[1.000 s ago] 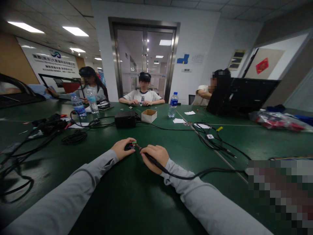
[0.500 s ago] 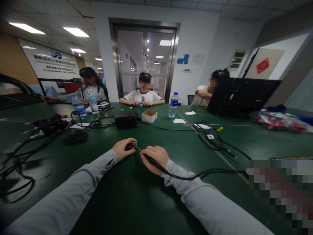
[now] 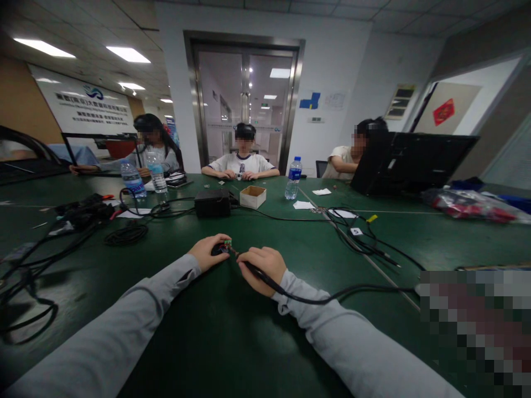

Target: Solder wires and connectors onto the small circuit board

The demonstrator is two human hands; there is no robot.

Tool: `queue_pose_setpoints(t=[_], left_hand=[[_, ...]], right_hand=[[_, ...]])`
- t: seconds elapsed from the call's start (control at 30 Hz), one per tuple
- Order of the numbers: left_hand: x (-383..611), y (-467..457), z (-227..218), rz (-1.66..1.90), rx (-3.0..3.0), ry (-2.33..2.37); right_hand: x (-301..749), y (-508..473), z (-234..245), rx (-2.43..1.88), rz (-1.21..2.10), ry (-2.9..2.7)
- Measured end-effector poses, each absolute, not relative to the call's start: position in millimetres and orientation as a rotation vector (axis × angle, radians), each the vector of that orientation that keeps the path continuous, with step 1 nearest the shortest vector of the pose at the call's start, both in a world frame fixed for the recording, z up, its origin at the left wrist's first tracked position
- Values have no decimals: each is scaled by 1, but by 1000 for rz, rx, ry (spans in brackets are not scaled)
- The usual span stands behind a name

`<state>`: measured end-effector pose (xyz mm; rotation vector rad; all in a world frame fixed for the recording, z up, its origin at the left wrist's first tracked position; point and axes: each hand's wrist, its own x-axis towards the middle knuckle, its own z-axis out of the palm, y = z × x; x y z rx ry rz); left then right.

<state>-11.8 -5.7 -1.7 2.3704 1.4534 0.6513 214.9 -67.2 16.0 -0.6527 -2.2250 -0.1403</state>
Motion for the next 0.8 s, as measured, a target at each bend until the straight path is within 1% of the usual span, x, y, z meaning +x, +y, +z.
queue_pose_setpoints(t=[0.63,0.8], left_hand=[[-12,-5,0,599,2389,1449],[-41,-13,0,559,2389,1528]], right_hand=[[216,-67,17,-680,-126,-2162],[218,-67,17,-690,-38,-2117]])
